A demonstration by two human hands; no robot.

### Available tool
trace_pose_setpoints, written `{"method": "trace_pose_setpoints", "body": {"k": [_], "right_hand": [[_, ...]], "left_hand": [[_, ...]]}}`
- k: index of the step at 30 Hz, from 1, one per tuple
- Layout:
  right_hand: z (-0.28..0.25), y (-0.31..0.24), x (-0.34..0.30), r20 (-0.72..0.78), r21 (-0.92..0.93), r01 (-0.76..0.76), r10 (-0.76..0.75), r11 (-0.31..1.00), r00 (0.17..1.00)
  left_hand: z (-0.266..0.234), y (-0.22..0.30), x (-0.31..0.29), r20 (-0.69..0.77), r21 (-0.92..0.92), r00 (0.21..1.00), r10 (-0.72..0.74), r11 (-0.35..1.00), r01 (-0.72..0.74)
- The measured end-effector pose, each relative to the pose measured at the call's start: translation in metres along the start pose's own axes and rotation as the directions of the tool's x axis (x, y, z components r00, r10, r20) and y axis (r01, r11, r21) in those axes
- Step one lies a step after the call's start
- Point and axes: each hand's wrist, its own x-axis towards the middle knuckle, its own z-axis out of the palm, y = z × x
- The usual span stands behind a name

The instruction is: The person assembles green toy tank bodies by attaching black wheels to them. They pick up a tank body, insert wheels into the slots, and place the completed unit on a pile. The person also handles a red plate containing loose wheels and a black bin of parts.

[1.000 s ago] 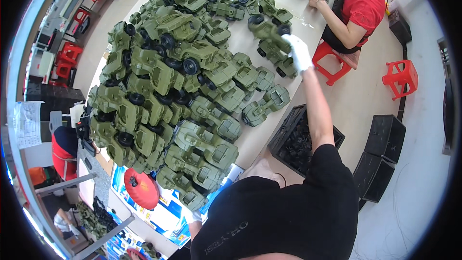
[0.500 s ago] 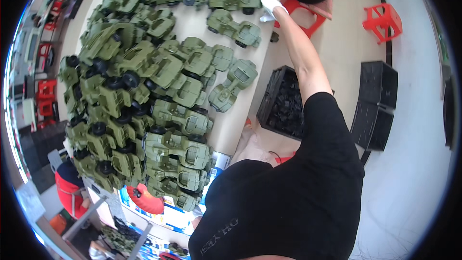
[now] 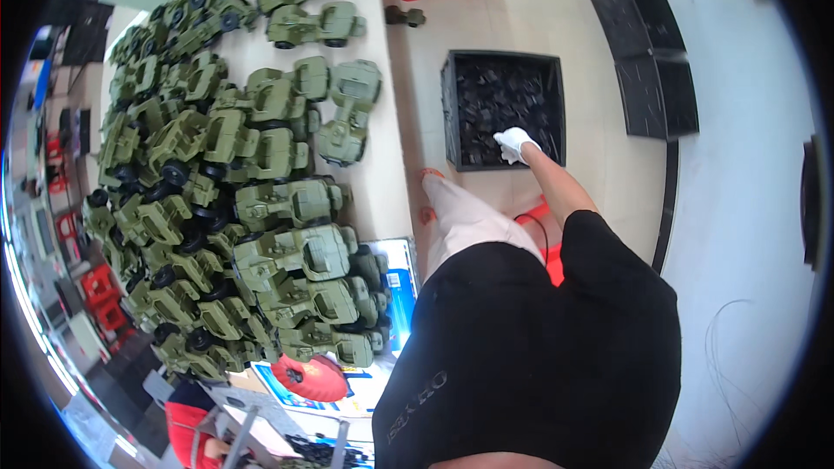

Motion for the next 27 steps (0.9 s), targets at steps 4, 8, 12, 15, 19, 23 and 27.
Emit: {"method": "trace_pose_setpoints", "body": {"k": [4,8,12,15,19,23,27], "right_hand": [[-0.005,0.09,-0.042,0.065,-0.12,0.01,-0.002,0.993,0.998],[-0.039,0.138,-0.053,0.01,0.026,-0.068,0.068,0.997,0.998],[-0.05,0.107,0.021,0.088,0.168,-0.214,0.202,0.962,0.975],[-0.052,0.02,-0.014,0.099,0.415,0.053,-0.103,0.908,0.99],[-0.052,-0.071,-0.018,0.177,0.328,0.439,-0.511,0.837,0.841],[-0.099,-0.088,0.023,0.201,0.098,0.531,-0.54,0.842,0.818],[-0.168,-0.087,0.144,-0.185,-0.301,0.445,-0.509,0.844,0.841]], "left_hand": [[0.0,-0.008,-0.008,0.014,0.029,0.999,0.041,0.999,-0.041],[0.028,-0.025,-0.034,-0.031,0.129,0.993,0.112,0.986,-0.107],[0.093,-0.07,-0.109,0.124,0.405,0.973,0.196,0.885,-0.23],[0.198,-0.086,-0.145,0.829,0.495,0.502,0.248,0.093,-0.864],[0.402,-0.102,-0.166,0.856,0.435,0.517,0.007,0.53,-0.728],[0.59,-0.15,-0.099,0.934,0.349,0.35,-0.072,0.396,-0.849],[0.762,-0.235,0.024,0.732,0.666,0.593,-0.336,0.535,-0.52]]}}
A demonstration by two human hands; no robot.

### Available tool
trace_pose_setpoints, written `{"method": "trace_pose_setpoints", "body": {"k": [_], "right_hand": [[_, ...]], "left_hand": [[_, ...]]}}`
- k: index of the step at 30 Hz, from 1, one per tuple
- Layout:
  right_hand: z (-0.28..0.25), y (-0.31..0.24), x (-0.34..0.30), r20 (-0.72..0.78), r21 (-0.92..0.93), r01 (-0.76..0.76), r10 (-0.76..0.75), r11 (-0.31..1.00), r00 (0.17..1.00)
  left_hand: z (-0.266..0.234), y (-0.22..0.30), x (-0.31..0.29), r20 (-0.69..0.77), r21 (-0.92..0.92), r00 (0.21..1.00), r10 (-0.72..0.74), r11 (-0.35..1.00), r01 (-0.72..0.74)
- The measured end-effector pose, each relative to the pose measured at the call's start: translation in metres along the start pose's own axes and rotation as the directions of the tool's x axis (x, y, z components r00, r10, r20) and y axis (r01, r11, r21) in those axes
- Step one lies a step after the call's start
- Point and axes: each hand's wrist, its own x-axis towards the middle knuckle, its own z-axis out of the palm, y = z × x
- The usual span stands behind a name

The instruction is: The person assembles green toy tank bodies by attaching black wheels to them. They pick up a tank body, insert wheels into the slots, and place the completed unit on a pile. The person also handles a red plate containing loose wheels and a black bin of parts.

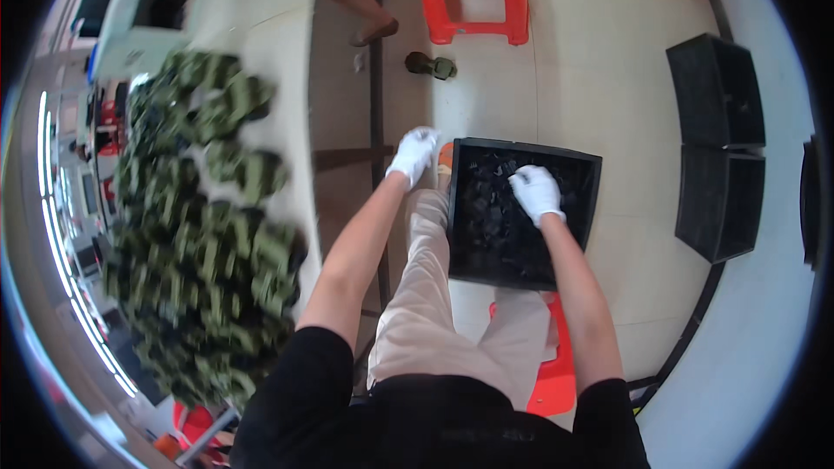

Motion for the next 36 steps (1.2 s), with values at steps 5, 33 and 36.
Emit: {"method": "trace_pose_setpoints", "body": {"k": [5,33,36], "right_hand": [[0.016,0.12,0.131,-0.431,-0.373,-0.181,0.003,0.91,0.903],[-0.009,0.03,0.055,-0.374,0.461,0.098,0.093,0.882,0.923],[-0.03,0.019,-0.021,-0.27,0.444,0.042,0.09,0.895,0.959]], "left_hand": [[0.023,-0.03,0.28,-0.159,0.565,0.97,0.186,0.822,-0.065],[0.055,0.205,-0.082,-0.019,0.731,0.491,0.871,0.347,-0.587],[-0.016,0.258,-0.133,-0.164,0.828,0.459,0.873,0.375,-0.417]]}}
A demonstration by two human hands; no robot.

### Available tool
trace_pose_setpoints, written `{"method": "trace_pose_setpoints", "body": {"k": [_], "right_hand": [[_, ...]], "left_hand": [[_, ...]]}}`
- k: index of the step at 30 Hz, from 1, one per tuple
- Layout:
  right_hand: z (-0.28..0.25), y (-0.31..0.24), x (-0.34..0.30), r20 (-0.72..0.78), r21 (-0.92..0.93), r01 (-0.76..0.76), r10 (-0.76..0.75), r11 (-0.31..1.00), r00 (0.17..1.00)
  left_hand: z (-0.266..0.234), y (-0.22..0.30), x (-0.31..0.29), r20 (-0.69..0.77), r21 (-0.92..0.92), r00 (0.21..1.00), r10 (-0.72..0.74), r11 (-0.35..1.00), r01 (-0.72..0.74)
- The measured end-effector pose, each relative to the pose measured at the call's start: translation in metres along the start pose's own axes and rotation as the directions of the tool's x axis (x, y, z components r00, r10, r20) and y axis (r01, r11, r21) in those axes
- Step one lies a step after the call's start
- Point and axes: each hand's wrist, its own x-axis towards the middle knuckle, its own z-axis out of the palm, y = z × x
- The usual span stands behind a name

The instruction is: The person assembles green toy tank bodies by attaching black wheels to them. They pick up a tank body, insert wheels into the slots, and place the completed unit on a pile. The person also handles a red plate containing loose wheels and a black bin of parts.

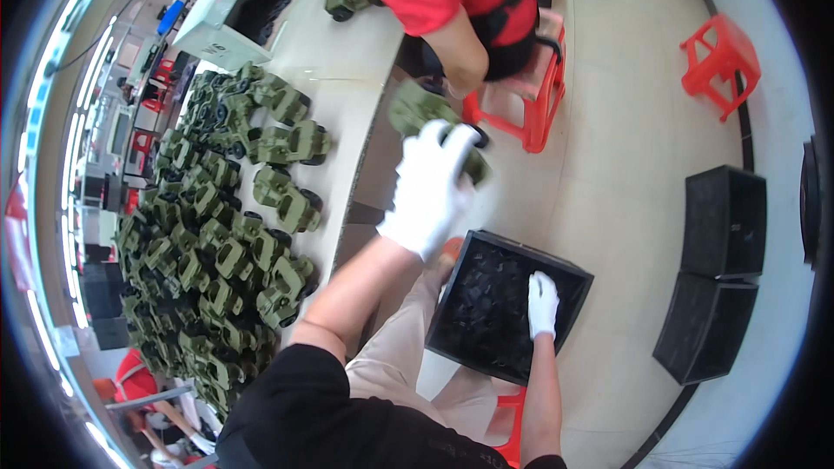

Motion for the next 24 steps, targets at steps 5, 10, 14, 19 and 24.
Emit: {"method": "trace_pose_setpoints", "body": {"k": [5,10,14,19,24], "right_hand": [[-0.071,0.066,-0.105,0.139,-0.286,-0.043,0.086,0.957,0.986],[-0.122,0.095,-0.18,0.085,-0.479,-0.323,0.409,0.816,0.909],[-0.098,0.039,-0.192,0.135,-0.338,-0.337,0.4,0.879,0.907],[-0.055,-0.035,-0.134,0.453,-0.421,0.233,-0.02,0.877,0.891],[-0.038,-0.092,-0.148,0.432,-0.244,0.321,-0.194,0.915,0.881]], "left_hand": [[-0.025,-0.175,0.104,-0.045,0.377,0.966,-0.256,0.891,0.254],[0.01,-0.307,0.16,-0.237,0.276,0.788,-0.568,0.738,0.615],[-0.015,-0.18,0.079,-0.205,0.222,0.95,-0.235,0.934,0.279],[-0.035,-0.047,-0.143,0.177,-0.175,0.974,-0.141,0.969,0.172],[-0.097,0.008,-0.356,0.44,-0.415,0.893,-0.096,0.86,0.297]]}}
